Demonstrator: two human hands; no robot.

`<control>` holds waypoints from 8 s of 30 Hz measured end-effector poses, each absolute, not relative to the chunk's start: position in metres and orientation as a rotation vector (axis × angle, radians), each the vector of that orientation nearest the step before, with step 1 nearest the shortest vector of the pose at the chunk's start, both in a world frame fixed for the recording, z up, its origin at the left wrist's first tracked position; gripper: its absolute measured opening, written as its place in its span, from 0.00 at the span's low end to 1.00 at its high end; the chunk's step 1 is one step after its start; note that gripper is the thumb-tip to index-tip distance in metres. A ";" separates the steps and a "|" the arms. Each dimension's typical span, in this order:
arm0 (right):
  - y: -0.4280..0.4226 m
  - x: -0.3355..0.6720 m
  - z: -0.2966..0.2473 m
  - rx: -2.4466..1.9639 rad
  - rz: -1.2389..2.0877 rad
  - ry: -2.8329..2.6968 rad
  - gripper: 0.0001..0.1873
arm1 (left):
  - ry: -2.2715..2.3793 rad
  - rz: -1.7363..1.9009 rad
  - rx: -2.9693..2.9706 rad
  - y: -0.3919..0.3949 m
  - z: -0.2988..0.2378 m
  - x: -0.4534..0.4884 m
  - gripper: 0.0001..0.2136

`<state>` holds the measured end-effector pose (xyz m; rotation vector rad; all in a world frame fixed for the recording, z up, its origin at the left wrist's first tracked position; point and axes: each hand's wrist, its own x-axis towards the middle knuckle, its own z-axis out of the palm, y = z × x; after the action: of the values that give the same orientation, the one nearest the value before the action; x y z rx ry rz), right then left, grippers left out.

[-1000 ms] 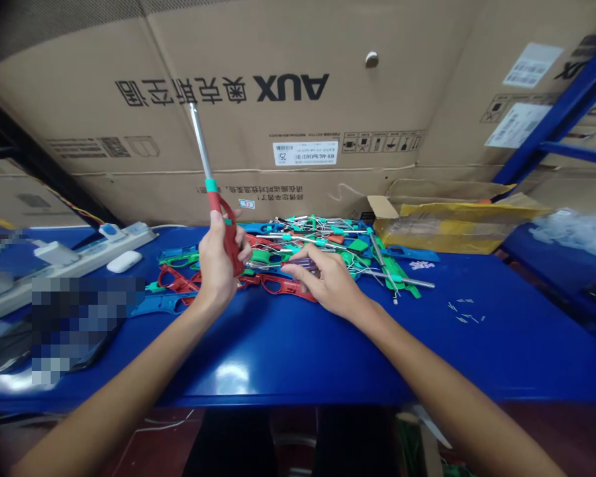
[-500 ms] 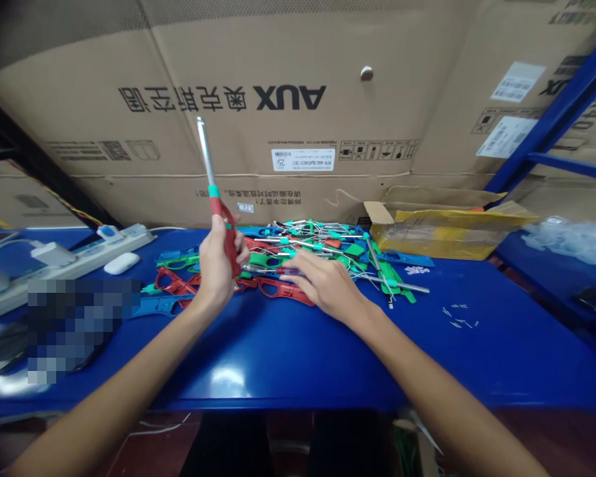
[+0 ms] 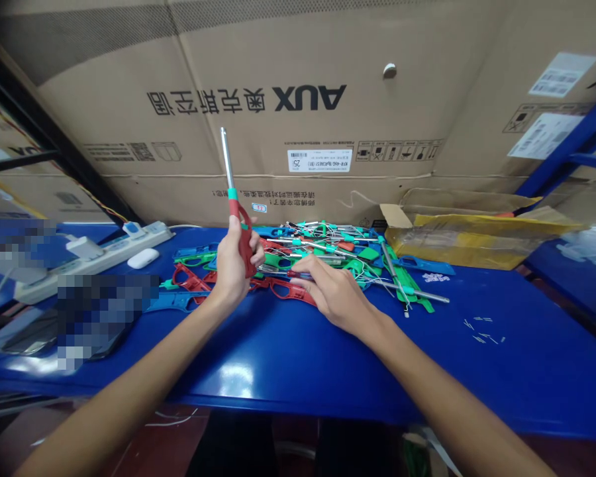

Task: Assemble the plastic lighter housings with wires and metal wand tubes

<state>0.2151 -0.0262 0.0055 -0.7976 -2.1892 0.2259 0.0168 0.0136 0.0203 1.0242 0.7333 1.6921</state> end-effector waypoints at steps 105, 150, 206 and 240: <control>-0.027 0.204 0.004 -1.066 0.853 -1.771 0.17 | 0.706 1.705 1.001 0.011 0.011 0.025 0.22; -0.030 0.208 0.016 -1.130 0.390 -2.133 0.19 | 0.694 1.723 1.056 -0.001 0.026 0.027 0.18; -0.054 0.179 0.008 -1.156 1.313 -1.700 0.24 | 0.506 1.494 1.263 0.004 0.021 0.015 0.21; -0.008 0.198 -0.007 -1.014 1.275 -1.345 0.24 | 0.592 1.099 0.982 0.003 0.004 0.035 0.18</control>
<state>0.1983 -0.0080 -0.0066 -1.0144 -1.3453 1.2749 0.0350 0.0027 0.0039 0.9822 0.5916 1.0989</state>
